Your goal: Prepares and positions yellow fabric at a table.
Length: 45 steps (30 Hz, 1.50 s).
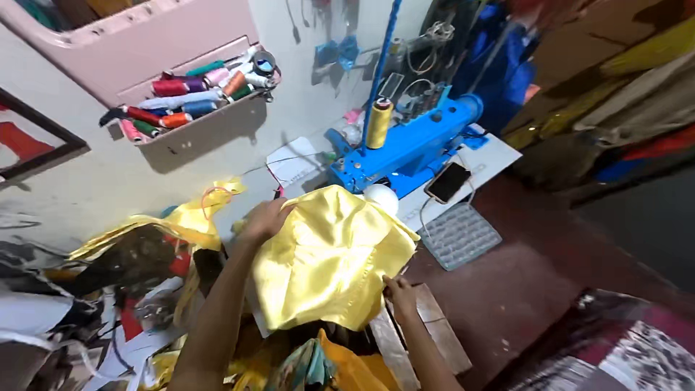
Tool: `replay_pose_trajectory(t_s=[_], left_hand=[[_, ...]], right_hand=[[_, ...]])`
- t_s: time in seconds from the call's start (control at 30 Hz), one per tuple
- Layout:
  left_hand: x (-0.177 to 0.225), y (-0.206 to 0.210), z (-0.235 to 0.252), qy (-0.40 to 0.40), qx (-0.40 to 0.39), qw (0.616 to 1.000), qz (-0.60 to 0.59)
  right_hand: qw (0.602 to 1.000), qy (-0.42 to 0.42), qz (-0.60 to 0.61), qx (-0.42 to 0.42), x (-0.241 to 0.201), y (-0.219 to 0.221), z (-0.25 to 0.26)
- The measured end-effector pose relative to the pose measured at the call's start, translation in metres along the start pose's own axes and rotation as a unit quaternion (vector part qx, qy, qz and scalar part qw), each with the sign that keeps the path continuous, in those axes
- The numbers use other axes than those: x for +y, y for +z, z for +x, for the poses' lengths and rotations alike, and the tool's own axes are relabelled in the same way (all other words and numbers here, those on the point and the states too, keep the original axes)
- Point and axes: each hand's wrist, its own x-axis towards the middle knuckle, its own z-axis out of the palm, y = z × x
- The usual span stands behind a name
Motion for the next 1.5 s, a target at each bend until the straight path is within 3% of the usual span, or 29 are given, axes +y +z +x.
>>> replay_pose_trajectory(t_s=[0.2,0.3,0.43,0.5,0.6,0.7,0.8,0.87,1.03,1.27,1.4,1.5], left_hand=[[-0.061,-0.048,-0.086,-0.176,0.060,0.983,0.006],[-0.095,-0.028,-0.089,-0.235,0.085,0.968,0.027],[-0.124,0.024,-0.073,-0.339,0.023,0.940,0.029],[-0.119,0.036,-0.060,-0.301,0.051,0.952,0.022],[-0.110,0.049,-0.025,-0.142,0.114,0.982,0.040],[-0.106,0.051,0.019,-0.052,0.053,0.995,0.073],[-0.111,0.050,0.054,-0.030,-0.078,0.990,0.111],[-0.118,0.056,0.063,-0.002,-0.123,0.982,0.140],[-0.130,0.070,0.049,0.052,-0.096,0.984,0.143],[-0.116,0.023,0.050,0.097,-0.173,0.976,0.094],[-0.135,-0.002,0.102,0.155,-0.211,0.965,0.027],[-0.159,0.002,0.145,0.156,-0.203,0.966,0.022]], right_hand=[[0.990,-0.127,-0.032,-0.051,-0.070,0.017,-0.038],[0.977,-0.176,-0.063,-0.101,-0.076,0.037,-0.033],[0.954,-0.186,-0.176,-0.153,-0.053,0.058,-0.007],[0.938,-0.150,-0.258,-0.177,-0.046,0.062,-0.005],[0.918,-0.118,-0.332,-0.180,-0.031,0.064,-0.008],[0.909,-0.101,-0.366,-0.174,-0.021,0.068,-0.007],[0.908,-0.092,-0.381,-0.150,-0.023,0.074,-0.015],[0.913,-0.083,-0.378,-0.126,-0.021,0.075,-0.021],[0.934,-0.060,-0.344,-0.081,-0.014,0.077,-0.033],[0.961,-0.106,-0.253,-0.034,-0.028,0.095,-0.045],[0.956,-0.150,-0.251,0.022,-0.050,0.096,-0.045],[0.916,-0.161,-0.359,0.078,-0.073,0.086,-0.057]])
